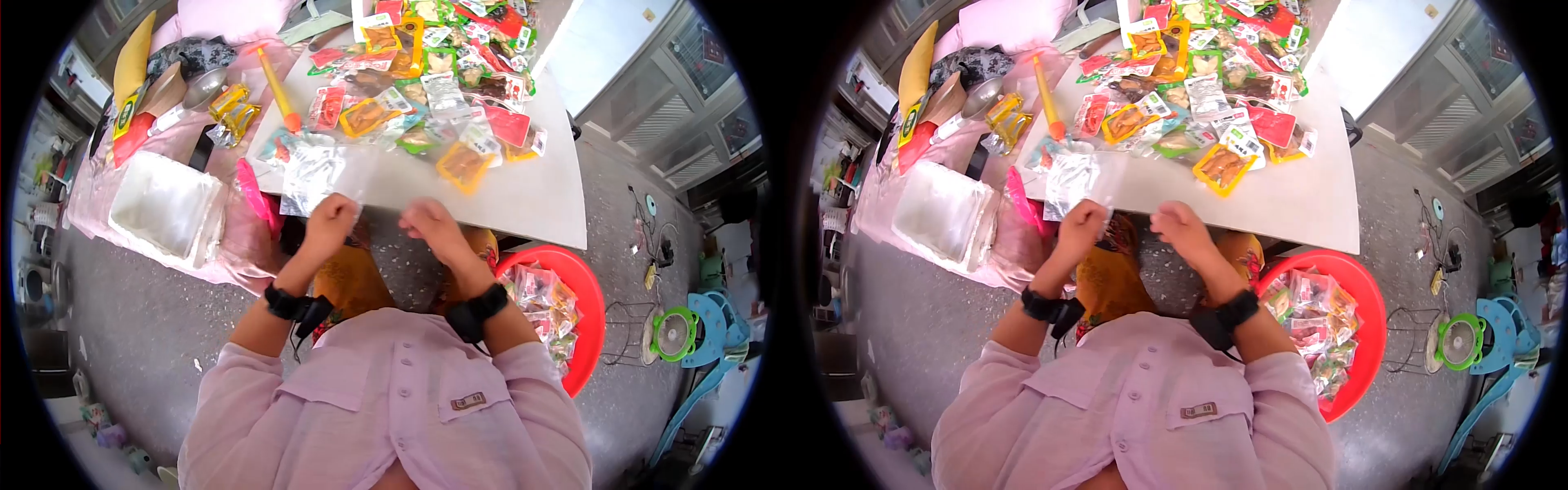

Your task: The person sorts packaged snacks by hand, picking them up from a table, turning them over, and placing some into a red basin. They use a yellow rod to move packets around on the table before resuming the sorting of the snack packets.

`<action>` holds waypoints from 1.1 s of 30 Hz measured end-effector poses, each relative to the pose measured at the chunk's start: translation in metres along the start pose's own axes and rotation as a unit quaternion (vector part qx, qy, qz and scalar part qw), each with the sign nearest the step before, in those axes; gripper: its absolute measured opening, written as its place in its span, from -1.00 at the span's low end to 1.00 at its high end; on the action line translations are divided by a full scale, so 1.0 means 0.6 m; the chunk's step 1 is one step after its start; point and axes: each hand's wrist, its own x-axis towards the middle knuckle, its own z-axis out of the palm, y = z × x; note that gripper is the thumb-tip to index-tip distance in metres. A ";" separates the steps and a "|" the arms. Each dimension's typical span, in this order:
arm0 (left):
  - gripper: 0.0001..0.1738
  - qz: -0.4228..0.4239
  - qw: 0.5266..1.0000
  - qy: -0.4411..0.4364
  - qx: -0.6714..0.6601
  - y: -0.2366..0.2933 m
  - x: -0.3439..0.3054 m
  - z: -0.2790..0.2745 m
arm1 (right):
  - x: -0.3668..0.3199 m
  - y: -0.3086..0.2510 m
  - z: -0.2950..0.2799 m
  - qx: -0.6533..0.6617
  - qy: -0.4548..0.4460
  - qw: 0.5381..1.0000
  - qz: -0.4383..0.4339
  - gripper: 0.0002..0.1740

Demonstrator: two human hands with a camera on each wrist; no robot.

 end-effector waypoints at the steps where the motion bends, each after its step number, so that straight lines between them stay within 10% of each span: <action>1: -0.82 0.010 1.000 -0.016 -0.013 0.002 0.002 0.025 | 0.006 -0.002 0.015 0.026 -0.002 1.000 0.017 -0.73; 10: -0.80 -0.032 0.993 -0.021 -0.109 0.004 0.008 0.111 | 0.040 0.024 -0.002 0.117 0.060 0.991 0.034 -0.89; 23: -0.63 0.145 0.961 0.014 0.234 0.004 0.029 0.153 | 0.059 -0.017 -0.054 -0.146 -0.049 0.988 -0.026 -0.90; 25: -0.63 0.122 0.962 0.003 0.242 0.013 0.039 0.159 | 0.105 -0.004 -0.117 -0.435 0.087 0.844 -0.302 -0.89; 27: -0.63 0.076 0.960 -0.031 0.268 0.019 0.049 0.166 | 0.147 -0.028 -0.184 -0.626 0.074 0.700 -0.334 -0.82; 28: -0.63 0.053 0.957 -0.049 0.280 0.023 0.054 0.170 | 0.179 -0.016 -0.226 -0.498 0.160 0.789 -0.322 -0.77; 30: -0.65 0.024 0.958 -0.055 0.281 0.032 0.061 0.176 | 0.200 -0.031 -0.256 -0.429 0.247 0.821 -0.284 -0.67; 33: -0.69 0.022 0.955 -0.057 0.290 0.027 0.070 0.183 | 0.217 -0.058 -0.269 -0.582 0.254 0.740 -0.220 -0.59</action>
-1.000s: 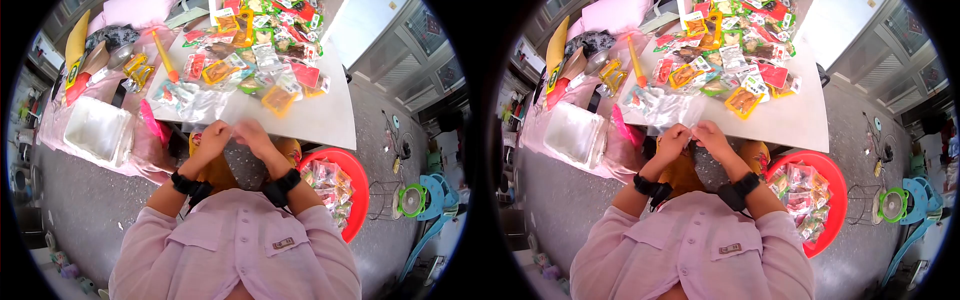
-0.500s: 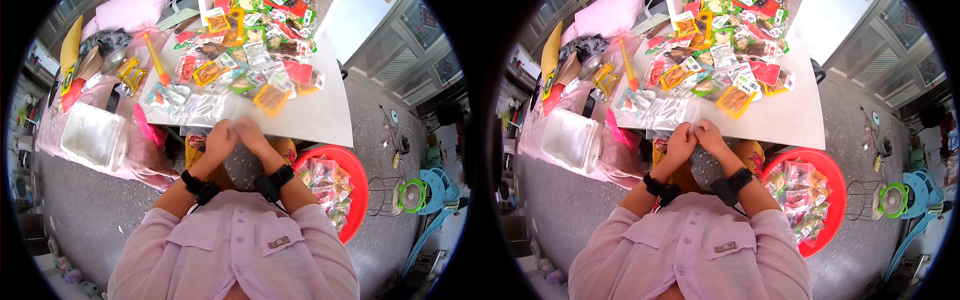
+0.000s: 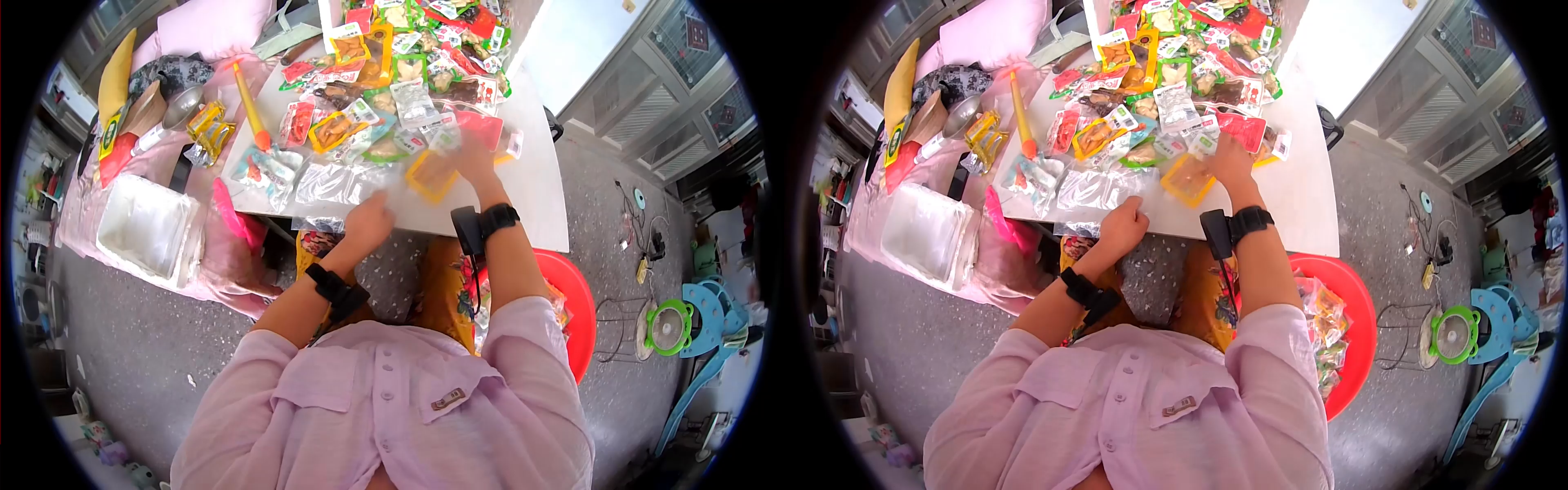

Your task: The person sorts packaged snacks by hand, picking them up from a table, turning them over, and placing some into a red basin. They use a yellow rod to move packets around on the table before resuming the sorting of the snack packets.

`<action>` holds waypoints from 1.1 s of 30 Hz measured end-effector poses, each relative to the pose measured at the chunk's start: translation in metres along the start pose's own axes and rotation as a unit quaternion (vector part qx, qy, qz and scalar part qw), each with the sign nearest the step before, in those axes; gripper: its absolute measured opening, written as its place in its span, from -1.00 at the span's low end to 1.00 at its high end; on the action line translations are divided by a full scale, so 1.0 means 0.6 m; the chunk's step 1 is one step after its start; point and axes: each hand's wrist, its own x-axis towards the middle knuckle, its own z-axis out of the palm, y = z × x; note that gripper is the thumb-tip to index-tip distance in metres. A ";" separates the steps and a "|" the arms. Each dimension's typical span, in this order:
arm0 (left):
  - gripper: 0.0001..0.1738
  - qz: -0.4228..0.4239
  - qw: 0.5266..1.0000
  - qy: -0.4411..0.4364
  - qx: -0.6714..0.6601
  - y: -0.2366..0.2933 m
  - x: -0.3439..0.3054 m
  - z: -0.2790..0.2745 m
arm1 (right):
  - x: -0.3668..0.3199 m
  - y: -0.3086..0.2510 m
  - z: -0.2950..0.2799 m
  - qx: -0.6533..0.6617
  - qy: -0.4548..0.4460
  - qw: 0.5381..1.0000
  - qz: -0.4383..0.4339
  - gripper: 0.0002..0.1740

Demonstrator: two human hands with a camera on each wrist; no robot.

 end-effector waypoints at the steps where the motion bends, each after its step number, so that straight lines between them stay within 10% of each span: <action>1: -0.71 0.005 1.000 0.001 0.006 -0.003 0.003 0.004 | 0.003 -0.002 -0.002 -0.053 -0.038 0.998 0.006 -0.61; 9: -0.78 -0.008 1.000 -0.019 0.022 0.011 0.007 0.003 | -0.018 -0.013 -0.018 -0.227 -0.090 0.970 -0.013 -0.76; 15: -0.79 0.005 1.000 0.006 0.029 0.000 0.009 0.015 | -0.065 0.005 -0.043 0.100 -0.069 0.992 0.047 -0.88; 21: -0.80 0.014 0.999 0.005 0.031 -0.003 0.008 0.019 | -0.160 -0.035 -0.105 0.375 -0.104 0.880 0.272 -0.89; 25: -0.78 -0.005 0.999 -0.024 0.048 0.013 0.005 0.013 | -0.200 -0.052 -0.082 0.618 -0.110 0.689 0.363 -0.77; 33: -0.70 -0.022 0.998 -0.031 0.047 0.013 0.004 0.007 | -0.224 -0.070 -0.102 0.668 -0.047 0.660 0.340 -0.76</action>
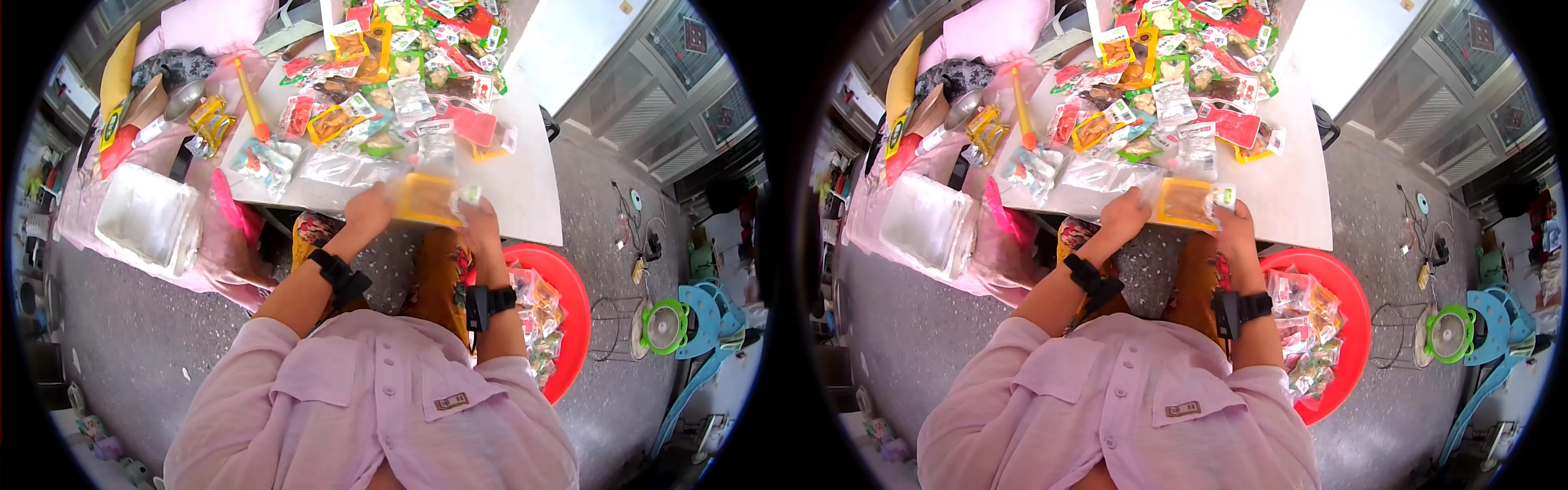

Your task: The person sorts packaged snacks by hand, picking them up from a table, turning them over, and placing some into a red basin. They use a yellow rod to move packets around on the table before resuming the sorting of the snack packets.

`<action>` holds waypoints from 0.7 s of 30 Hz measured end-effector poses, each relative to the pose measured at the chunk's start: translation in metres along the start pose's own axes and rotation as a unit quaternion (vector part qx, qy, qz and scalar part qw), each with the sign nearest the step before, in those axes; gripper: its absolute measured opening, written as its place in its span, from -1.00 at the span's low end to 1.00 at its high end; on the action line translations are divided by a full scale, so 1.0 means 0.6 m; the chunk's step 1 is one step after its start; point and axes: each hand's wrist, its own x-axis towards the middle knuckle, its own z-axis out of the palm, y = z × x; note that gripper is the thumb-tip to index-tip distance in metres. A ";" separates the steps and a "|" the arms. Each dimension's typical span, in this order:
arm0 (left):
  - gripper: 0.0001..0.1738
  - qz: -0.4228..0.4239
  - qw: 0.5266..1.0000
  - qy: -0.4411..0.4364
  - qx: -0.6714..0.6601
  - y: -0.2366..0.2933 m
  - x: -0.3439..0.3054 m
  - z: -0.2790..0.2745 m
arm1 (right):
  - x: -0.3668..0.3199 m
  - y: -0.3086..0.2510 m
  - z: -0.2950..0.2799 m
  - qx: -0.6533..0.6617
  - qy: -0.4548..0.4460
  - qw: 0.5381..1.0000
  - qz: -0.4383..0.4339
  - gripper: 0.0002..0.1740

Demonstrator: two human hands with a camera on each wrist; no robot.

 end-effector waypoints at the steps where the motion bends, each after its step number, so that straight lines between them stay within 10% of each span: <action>1: -0.69 0.002 1.000 0.002 -0.001 0.001 -0.002 -0.001 | -0.009 -0.005 -0.011 0.003 -0.007 1.000 -0.009 -0.76; 21: -0.88 0.119 0.982 0.117 -0.091 0.009 -0.048 0.017 | 0.001 0.065 0.054 0.061 -0.015 0.996 0.056 -0.76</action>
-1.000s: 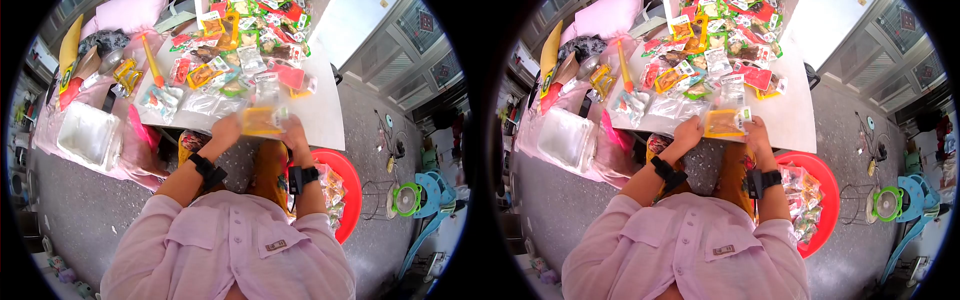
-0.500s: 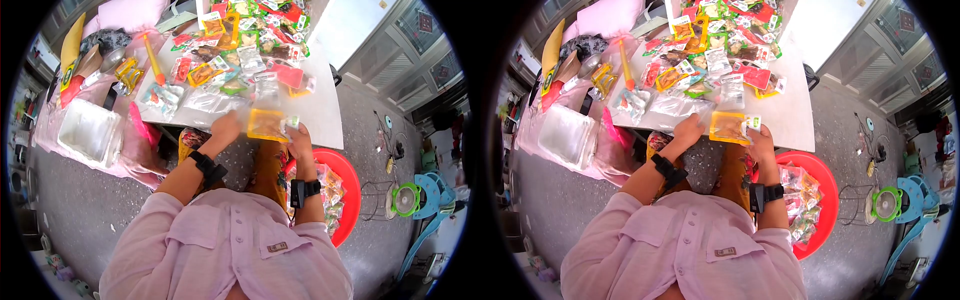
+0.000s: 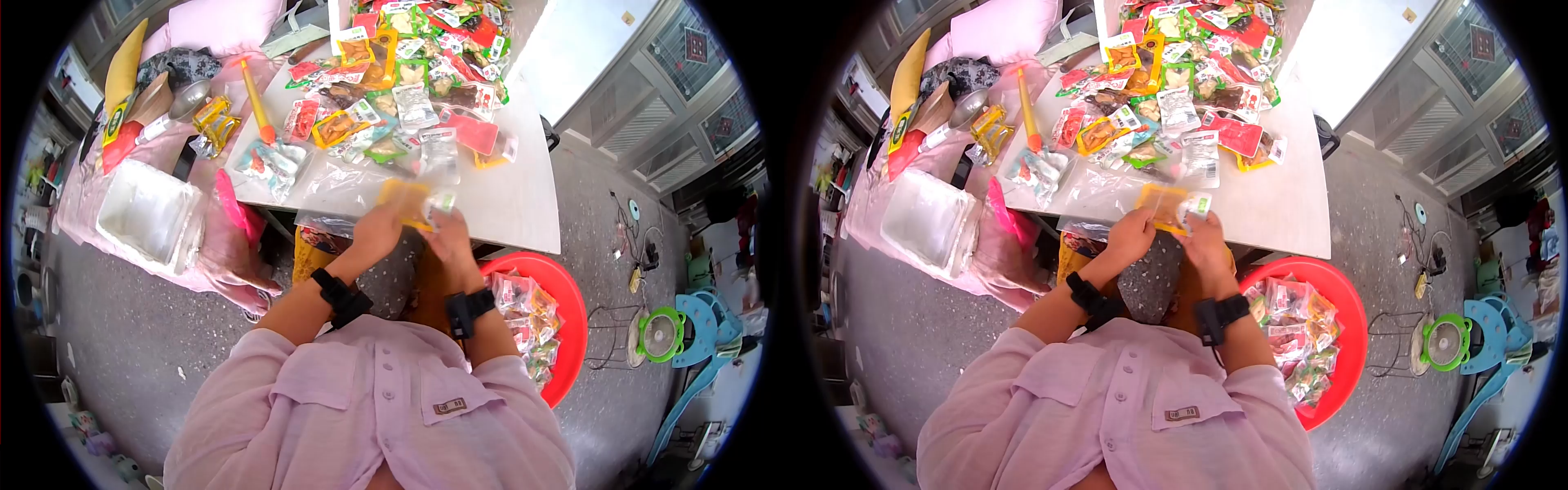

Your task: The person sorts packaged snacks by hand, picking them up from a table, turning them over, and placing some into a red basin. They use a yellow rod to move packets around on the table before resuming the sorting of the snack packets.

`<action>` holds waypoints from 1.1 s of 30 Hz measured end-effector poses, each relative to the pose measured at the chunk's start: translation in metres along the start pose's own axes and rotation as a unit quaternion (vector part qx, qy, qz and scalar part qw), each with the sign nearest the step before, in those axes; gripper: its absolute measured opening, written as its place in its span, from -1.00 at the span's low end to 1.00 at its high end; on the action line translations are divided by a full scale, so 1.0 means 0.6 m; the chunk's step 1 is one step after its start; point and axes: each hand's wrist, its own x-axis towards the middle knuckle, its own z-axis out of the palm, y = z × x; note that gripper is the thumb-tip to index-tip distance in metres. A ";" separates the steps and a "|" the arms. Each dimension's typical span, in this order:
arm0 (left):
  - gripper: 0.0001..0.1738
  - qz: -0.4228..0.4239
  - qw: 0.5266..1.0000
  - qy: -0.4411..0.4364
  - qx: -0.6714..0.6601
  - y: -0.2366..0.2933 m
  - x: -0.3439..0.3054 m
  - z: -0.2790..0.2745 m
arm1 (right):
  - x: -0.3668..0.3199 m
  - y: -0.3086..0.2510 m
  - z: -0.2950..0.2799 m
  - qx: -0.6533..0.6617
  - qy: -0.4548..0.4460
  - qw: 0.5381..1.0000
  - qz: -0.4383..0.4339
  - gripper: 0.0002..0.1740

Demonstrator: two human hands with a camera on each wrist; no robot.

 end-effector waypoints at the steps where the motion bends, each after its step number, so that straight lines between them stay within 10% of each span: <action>1: -0.88 0.009 1.000 0.012 0.000 0.000 -0.001 -0.001 | -0.002 0.015 0.009 0.022 -0.011 1.000 -0.012 -0.76; 10: -0.91 0.028 0.999 -0.004 0.041 -0.002 -0.011 -0.023 | 0.010 -0.009 0.023 -0.393 -0.109 0.911 0.062 -0.85; 19: -0.92 0.016 1.000 0.019 -0.012 -0.028 -0.002 -0.005 | 0.006 -0.028 0.071 -0.255 -0.086 0.963 0.017 -0.91; 21: -0.92 0.005 1.000 0.007 0.000 -0.036 0.000 -0.002 | 0.055 -0.055 0.003 -0.386 -0.103 0.910 -0.108 -0.88; 25: -0.91 -0.004 1.000 0.005 0.020 -0.033 -0.002 0.004 | 0.170 -0.113 -0.139 -0.117 0.052 0.984 -0.121 -0.80; 27: -0.91 -0.013 1.000 0.003 0.008 -0.026 -0.001 0.000 | 0.172 -0.134 -0.122 -0.416 0.178 0.853 -0.260 -0.72; 29: -0.90 -0.023 1.000 0.000 -0.002 -0.023 0.000 0.001 | 0.195 -0.141 -0.119 -0.689 0.207 0.591 -0.364 -0.66; 30: -0.90 -0.029 1.000 -0.003 -0.005 -0.023 0.000 0.001 | 0.186 -0.151 -0.091 -0.726 0.215 0.607 -0.242 -0.60; 33: -0.91 -0.035 0.999 -0.012 0.004 -0.029 0.004 0.002 | 0.190 -0.140 -0.072 -0.760 0.290 0.515 -0.271 -0.62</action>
